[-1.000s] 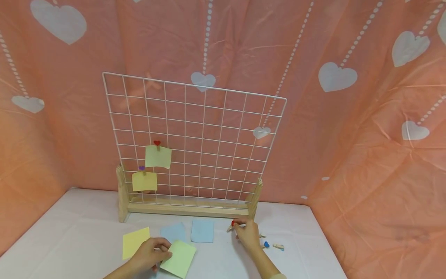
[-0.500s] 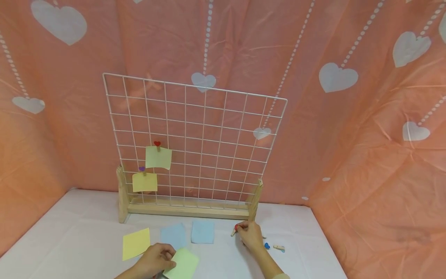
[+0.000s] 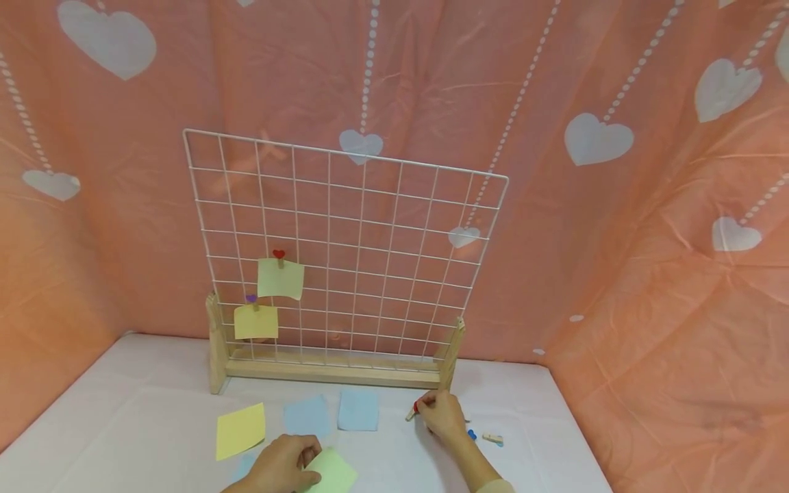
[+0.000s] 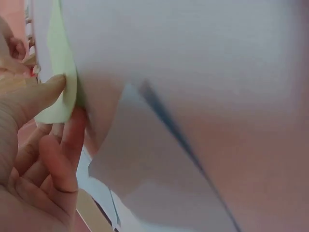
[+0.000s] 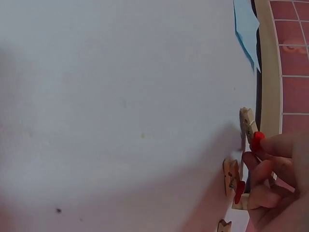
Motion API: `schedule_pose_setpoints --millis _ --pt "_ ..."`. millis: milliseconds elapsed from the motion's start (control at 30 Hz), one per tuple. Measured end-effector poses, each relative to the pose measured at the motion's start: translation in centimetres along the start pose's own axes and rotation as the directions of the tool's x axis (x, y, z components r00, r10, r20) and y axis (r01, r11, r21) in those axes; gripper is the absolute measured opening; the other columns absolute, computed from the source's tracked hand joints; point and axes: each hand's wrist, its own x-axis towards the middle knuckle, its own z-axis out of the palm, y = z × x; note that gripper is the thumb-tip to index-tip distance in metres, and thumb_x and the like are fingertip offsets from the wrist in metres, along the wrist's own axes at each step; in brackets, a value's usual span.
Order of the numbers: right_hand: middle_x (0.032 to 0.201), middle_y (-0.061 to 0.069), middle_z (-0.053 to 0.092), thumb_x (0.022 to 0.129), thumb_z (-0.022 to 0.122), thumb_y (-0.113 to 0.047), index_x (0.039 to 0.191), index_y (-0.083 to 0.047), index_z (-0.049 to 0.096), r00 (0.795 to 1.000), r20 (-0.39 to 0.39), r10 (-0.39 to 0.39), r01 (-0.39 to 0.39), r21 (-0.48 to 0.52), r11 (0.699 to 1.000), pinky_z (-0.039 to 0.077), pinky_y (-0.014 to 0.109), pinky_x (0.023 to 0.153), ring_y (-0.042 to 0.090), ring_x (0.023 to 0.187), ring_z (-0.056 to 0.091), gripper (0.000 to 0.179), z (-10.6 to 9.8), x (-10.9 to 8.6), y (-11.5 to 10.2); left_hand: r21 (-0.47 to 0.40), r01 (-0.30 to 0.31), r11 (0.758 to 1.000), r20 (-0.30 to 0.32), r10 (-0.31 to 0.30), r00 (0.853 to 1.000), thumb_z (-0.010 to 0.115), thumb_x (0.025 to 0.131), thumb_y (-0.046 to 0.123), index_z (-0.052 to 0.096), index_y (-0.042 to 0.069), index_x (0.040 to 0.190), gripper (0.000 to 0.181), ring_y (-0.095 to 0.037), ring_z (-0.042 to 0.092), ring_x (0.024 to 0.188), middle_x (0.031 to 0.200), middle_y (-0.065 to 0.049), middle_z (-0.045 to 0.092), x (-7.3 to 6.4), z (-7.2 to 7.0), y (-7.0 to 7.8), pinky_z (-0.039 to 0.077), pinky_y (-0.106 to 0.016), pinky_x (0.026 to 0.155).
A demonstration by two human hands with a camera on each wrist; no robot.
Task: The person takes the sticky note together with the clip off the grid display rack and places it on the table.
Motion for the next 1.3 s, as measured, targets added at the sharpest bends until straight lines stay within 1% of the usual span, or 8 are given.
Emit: schedule_pose_setpoints --millis 233,433,567,633,800,933,1100,1300 --pt "0.083 0.007 0.072 0.084 0.067 -0.01 0.083 -0.007 0.073 0.999 -0.009 -0.032 0.032 -0.046 0.998 0.049 0.039 0.074 0.016 0.076 0.059 0.007 0.2 0.1 -0.4 0.112 0.04 0.993 -0.014 -0.039 0.999 0.079 0.072 0.015 0.064 0.01 0.089 0.023 -0.006 0.04 0.064 0.071 0.008 0.047 -0.1 -0.4 0.2 0.035 -0.024 0.058" --pt "0.09 0.015 0.072 0.085 0.067 -0.013 0.087 -0.004 0.073 0.996 -0.047 -0.077 0.077 -0.016 0.997 0.051 0.049 0.076 0.028 0.079 0.064 0.011 0.2 0.2 -0.5 0.118 0.074 0.99 -0.07 -0.066 0.995 0.081 0.072 0.022 0.064 0.009 0.097 0.033 -0.005 0.042 0.066 0.077 0.008 0.05 -0.3 -0.7 0.0 0.039 -0.025 0.059" --pt "0.087 0.015 0.071 0.085 0.064 -0.014 0.089 -0.002 0.072 0.989 -0.082 -0.124 0.126 0.019 0.992 0.05 0.035 0.056 0.016 0.057 0.056 0.015 0.4 0.3 -0.7 0.104 0.04 0.994 -0.142 -0.025 0.99 0.081 0.072 0.024 0.065 0.01 0.095 0.031 -0.001 0.045 0.065 0.078 0.009 0.055 -0.6 -1.2 -0.3 0.041 -0.022 0.058" --pt "0.084 0.012 0.071 0.085 0.065 -0.013 0.092 -0.001 0.072 0.992 -0.08 -0.093 0.097 0.049 0.994 0.042 0.025 0.045 0.008 0.046 0.045 0.015 0.6 0.4 -1.1 0.087 0.028 0.996 -0.178 -0.012 0.984 0.08 0.073 0.024 0.066 0.01 0.095 0.029 -0.002 0.049 0.066 0.078 0.008 0.059 -0.8 -1.5 -0.5 0.043 -0.021 0.058" --pt "0.081 0.01 0.071 0.087 0.063 -0.007 0.098 0.001 0.07 0.997 -0.06 -0.043 0.049 0.107 0.993 0.033 0.017 0.038 0.002 0.04 0.041 0.016 1.2 0.9 -2.3 0.022 0.048 0.999 -0.28 -0.04 0.959 0.08 0.074 0.021 0.066 0.01 0.091 0.025 -0.003 0.056 0.068 0.077 0.007 0.062 -1.0 -2.3 -0.9 0.046 -0.021 0.058" --pt "0.094 0.017 0.069 0.087 0.063 -0.004 0.097 0.004 0.07 0.993 -0.069 -0.092 0.102 0.157 0.982 0.036 0.016 0.039 -0.001 0.042 0.043 0.015 1.7 1.2 -3.3 -0.052 0.121 0.991 -0.349 -0.131 0.928 0.08 0.074 0.021 0.067 0.011 0.091 0.024 -0.002 0.057 0.068 0.077 0.007 0.062 -1.0 -3.1 -1.2 0.046 -0.021 0.058" --pt "0.094 0.011 0.07 0.088 0.064 -0.01 0.095 -0.003 0.071 0.99 -0.063 -0.123 0.128 0.089 0.988 0.041 0.018 0.047 -0.001 0.052 0.046 0.012 2.0 1.6 -4.8 -0.112 0.184 0.977 -0.414 -0.214 0.885 0.08 0.075 0.02 0.068 0.01 0.092 0.023 -0.004 0.06 0.066 0.077 0.006 0.062 -0.9 -4.1 -1.6 0.046 -0.022 0.057" --pt "0.095 0.011 0.07 0.088 0.063 -0.01 0.098 -0.003 0.071 0.979 -0.039 -0.202 0.205 0.071 0.976 0.03 0.016 0.04 -0.002 0.045 0.035 0.014 2.0 2.5 -7.0 -0.13 0.209 0.969 -0.446 -0.245 0.86 0.078 0.077 0.02 0.069 0.008 0.094 0.023 -0.005 0.058 0.065 0.078 0.005 0.063 -0.9 -5.3 -1.7 0.045 -0.022 0.056"
